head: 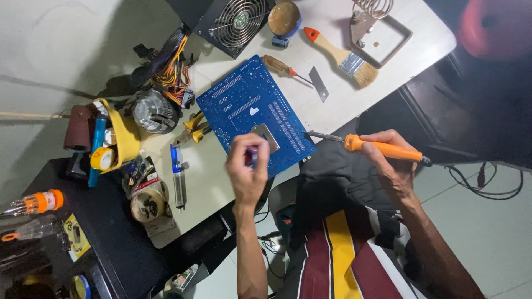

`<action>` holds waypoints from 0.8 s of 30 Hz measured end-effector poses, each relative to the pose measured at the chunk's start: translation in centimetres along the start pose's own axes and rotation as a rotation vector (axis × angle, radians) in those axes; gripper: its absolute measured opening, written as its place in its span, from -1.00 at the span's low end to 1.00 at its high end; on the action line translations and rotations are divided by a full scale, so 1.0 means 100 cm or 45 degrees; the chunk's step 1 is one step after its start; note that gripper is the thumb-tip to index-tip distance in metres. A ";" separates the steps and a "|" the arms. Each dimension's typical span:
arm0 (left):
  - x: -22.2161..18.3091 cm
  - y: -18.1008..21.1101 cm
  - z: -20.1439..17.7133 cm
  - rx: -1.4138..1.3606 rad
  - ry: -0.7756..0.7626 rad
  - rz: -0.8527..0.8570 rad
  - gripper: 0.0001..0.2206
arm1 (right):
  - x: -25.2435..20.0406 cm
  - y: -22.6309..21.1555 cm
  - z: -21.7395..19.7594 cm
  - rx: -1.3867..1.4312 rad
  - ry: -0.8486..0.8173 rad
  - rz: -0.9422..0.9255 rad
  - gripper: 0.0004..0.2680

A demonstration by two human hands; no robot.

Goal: Desoldering electronic components from a computer motherboard using a soldering iron and a manual solder sucker.

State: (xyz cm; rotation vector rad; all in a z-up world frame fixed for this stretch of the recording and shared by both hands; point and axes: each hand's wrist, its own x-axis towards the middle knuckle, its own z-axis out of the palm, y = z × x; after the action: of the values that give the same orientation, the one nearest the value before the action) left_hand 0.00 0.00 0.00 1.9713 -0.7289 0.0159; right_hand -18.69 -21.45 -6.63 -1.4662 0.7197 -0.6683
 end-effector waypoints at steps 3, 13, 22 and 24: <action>-0.012 -0.032 -0.034 0.224 0.176 -0.071 -0.94 | 0.004 -0.004 0.001 -0.033 -0.037 -0.013 -0.89; -0.050 -0.080 -0.071 0.589 0.245 -0.339 -0.92 | -0.007 -0.031 0.005 -0.121 -0.157 -0.114 -0.93; -0.047 -0.062 -0.082 0.935 0.402 -0.059 -0.96 | -0.013 -0.006 0.002 -0.262 0.025 0.019 -0.90; -0.044 -0.053 -0.086 0.848 0.478 -0.042 -0.80 | -0.010 0.014 -0.007 -0.207 -0.046 -0.063 -0.91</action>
State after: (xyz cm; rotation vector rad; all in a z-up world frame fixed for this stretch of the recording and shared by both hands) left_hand 1.45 10.84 -1.27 2.5028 -0.4706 0.6669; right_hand -19.94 -21.15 -8.02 -1.6458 0.7258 -0.6310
